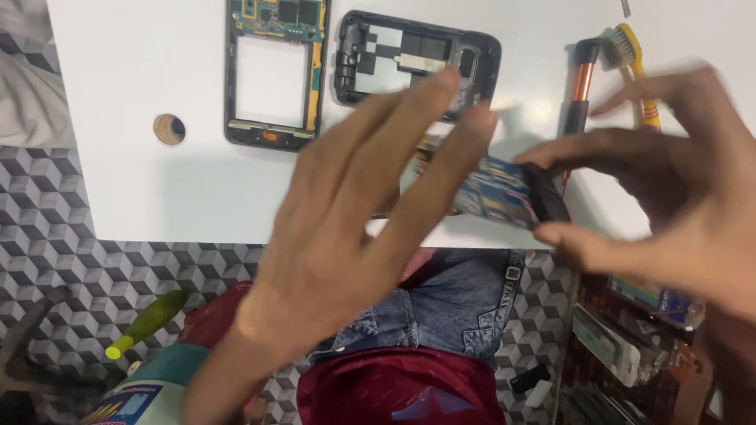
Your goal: The person cleans a mobile phone motherboard with a toothbrush, then attaches a camera module and places the assembly into a phone housing. The person handles the motherboard, camera module, and phone housing.
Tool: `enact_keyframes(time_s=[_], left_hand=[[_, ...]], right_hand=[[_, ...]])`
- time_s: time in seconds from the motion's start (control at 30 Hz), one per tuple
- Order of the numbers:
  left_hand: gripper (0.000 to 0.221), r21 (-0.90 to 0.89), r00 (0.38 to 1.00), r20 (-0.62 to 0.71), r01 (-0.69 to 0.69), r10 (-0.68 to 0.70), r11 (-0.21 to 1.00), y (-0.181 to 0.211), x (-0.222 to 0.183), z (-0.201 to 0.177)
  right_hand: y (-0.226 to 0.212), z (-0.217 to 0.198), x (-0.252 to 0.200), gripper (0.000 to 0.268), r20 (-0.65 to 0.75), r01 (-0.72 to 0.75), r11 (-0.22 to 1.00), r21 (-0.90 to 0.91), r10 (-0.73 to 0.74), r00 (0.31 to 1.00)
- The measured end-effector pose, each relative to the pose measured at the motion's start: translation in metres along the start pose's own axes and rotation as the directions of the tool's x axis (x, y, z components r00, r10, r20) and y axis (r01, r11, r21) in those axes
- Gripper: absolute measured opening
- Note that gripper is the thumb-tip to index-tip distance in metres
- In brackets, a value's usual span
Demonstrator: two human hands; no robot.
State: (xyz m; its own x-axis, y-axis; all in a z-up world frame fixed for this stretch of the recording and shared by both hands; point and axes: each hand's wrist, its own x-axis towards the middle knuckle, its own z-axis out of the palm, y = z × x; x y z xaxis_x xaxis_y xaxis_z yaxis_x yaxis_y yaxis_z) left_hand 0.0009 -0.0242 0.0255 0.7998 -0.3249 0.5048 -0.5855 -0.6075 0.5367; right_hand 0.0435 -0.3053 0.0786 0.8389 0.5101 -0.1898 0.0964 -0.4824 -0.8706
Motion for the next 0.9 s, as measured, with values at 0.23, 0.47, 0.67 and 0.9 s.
enact_keyframes(time_s=[0.23,0.47,0.67,0.9], left_hand=[[0.061,0.257,0.970,0.136,-0.232,0.203,0.938,-0.045,0.024,-0.010],[0.071,0.049,0.997,0.012,-0.077,0.077,0.996,-0.038,0.018,-0.024],[0.076,-0.857,0.909,0.091,0.280,-0.406,0.434,-0.025,0.015,-0.021],[0.078,-0.945,0.784,0.300,0.320,-0.543,-0.059,-0.018,0.016,0.006]], right_hand=[[-0.011,-0.010,0.085,0.066,0.180,-0.226,0.962,0.151,0.198,0.964],[-0.051,0.006,0.073,0.056,0.015,0.120,0.910,-0.396,-0.125,0.992],[-0.026,0.011,0.066,0.073,0.095,0.491,0.619,-0.613,-0.559,0.824],[-0.003,0.011,0.058,0.100,0.141,0.508,0.528,-0.680,-0.586,0.798]])
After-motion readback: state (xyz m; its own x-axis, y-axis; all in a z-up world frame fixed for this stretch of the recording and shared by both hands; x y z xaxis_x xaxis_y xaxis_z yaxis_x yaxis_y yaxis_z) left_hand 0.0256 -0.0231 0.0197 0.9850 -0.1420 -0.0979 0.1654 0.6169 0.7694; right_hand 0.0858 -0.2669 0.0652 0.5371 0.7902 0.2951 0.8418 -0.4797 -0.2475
